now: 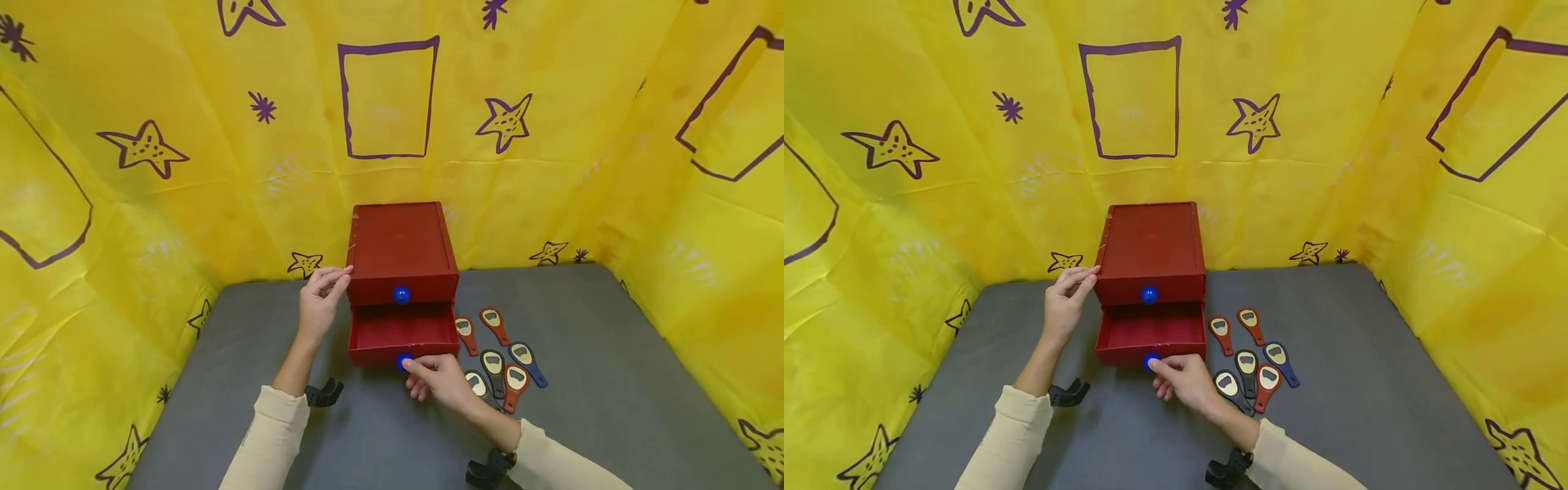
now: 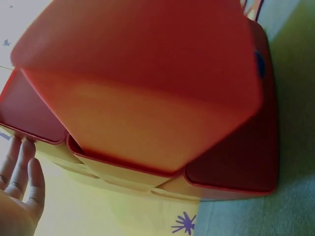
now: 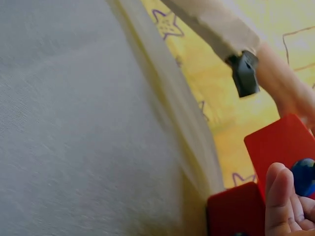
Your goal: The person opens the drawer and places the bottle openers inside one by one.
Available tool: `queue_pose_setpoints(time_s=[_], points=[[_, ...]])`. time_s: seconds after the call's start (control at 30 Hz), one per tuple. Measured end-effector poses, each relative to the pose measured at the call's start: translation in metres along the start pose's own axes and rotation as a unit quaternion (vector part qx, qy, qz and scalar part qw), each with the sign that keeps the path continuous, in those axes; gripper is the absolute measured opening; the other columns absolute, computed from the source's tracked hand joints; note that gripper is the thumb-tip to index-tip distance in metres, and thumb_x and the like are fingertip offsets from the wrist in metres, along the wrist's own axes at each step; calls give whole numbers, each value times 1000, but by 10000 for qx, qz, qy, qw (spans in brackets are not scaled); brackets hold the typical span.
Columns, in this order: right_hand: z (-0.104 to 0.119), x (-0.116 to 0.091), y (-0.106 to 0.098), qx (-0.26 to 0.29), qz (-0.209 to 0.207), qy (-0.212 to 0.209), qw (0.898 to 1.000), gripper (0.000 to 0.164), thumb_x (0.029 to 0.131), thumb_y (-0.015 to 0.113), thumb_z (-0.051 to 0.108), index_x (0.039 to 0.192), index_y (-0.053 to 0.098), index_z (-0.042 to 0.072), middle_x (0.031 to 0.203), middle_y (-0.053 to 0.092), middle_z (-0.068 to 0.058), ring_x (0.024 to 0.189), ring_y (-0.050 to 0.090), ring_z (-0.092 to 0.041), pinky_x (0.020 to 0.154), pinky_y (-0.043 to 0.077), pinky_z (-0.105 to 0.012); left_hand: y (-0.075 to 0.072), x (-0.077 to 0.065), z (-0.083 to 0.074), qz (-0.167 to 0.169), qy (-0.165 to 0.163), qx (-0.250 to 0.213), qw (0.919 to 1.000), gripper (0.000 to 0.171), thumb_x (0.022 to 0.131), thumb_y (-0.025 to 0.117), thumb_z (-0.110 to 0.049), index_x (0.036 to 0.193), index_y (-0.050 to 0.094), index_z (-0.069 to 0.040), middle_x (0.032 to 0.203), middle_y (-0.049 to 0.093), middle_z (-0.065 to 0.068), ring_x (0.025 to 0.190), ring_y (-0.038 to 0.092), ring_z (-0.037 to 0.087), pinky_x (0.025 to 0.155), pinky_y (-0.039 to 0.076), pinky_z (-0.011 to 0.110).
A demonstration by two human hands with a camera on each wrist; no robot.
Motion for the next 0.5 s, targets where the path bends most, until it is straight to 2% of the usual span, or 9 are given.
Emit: queue_pose_setpoints(time_s=[0.13,0.23,0.33,0.5], points=[[-2,-11,2,-5,128,-1,9999,40,94,64,27,98,68,-13,76,69,-22,55,60,-10,56,56,-27,-2,3,14,-67,-193,-22,9998,26,90,66,-1,115,69,6,102,61,-1,88,57,3,76,48,11],[-3,-19,2,-24,186,26,9998,38,94,64,25,97,68,-12,76,68,-24,54,60,-10,55,56,-27,-3,3,15,-72,-250,74,9996,28,90,68,-6,117,69,2,102,62,0,86,58,4,74,48,12],[-4,-27,2,-27,225,-13,9997,36,94,64,24,97,68,-12,76,68,-25,54,60,-10,55,56,-28,-2,3,15,-78,-240,27,9997,27,90,68,-5,115,70,3,100,61,0,85,58,4,74,48,11],[-5,-33,7,74,310,-11,9995,37,94,64,22,99,68,-14,76,68,-26,54,61,-10,54,56,-27,1,0,-10,-231,-273,189,9992,24,90,66,-1,111,69,10,94,63,-9,79,56,-1,70,46,11]])
Point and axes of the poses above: each hand's wrist, its own x-axis towards the middle knuckle, its own y-axis out of the palm, z = x × y, the point moved 3 cm from there along x, towards the middle knuckle
